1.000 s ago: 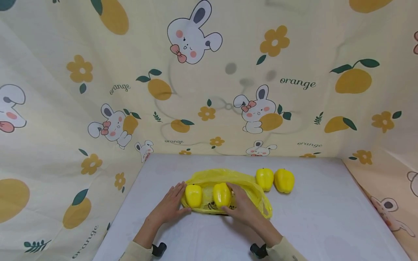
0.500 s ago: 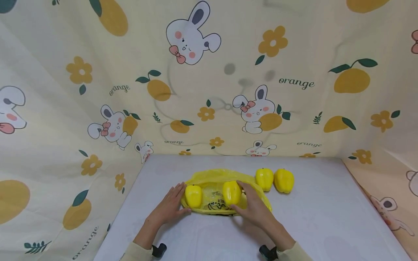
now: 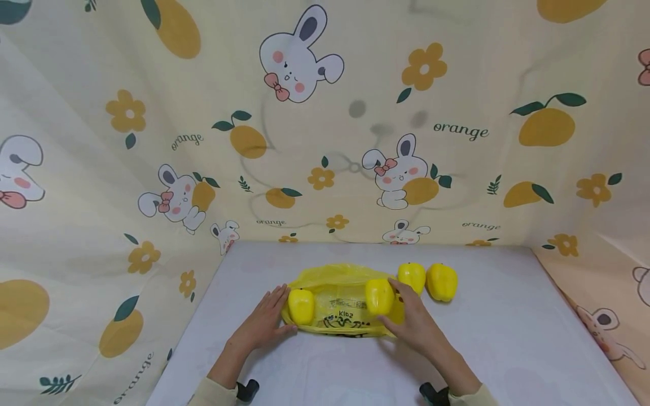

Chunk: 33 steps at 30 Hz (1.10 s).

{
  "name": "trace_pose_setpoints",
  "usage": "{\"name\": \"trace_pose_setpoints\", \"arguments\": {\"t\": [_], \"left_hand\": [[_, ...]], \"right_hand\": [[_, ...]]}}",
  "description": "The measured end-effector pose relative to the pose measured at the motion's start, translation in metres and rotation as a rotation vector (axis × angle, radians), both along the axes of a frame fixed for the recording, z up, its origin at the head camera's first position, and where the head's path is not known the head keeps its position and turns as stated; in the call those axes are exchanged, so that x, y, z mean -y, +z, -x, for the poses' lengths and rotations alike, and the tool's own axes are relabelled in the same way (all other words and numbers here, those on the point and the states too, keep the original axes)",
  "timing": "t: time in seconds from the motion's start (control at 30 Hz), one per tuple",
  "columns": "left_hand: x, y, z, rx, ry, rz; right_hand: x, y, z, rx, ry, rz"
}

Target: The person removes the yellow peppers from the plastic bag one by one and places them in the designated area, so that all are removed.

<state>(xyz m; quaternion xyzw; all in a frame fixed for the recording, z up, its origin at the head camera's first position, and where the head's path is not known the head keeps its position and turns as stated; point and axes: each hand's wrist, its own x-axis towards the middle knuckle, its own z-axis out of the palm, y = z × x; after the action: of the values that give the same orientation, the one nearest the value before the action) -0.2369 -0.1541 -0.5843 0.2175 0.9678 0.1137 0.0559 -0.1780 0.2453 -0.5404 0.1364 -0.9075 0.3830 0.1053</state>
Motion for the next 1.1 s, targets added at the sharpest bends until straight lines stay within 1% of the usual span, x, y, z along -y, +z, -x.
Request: {"name": "trace_pose_setpoints", "arguments": {"t": [0.2,0.53,0.83,0.93,1.1], "left_hand": [[-0.001,0.002,-0.002,0.0,0.001,-0.006],[-0.002,0.004,-0.003,0.006,0.008,-0.008],[-0.002,0.003,-0.004,0.0,0.002,-0.004],[-0.002,0.003,-0.004,0.003,0.005,-0.004],[-0.002,0.003,-0.003,0.002,0.001,0.0]], "right_hand": [[-0.016,0.002,-0.001,-0.014,-0.013,0.0],[-0.04,0.005,-0.002,-0.094,-0.033,-0.015],[-0.055,0.011,-0.003,-0.044,-0.063,-0.041],[-0.061,0.012,-0.003,-0.071,-0.071,-0.039],[-0.072,0.014,-0.001,-0.126,-0.058,-0.001]]}}
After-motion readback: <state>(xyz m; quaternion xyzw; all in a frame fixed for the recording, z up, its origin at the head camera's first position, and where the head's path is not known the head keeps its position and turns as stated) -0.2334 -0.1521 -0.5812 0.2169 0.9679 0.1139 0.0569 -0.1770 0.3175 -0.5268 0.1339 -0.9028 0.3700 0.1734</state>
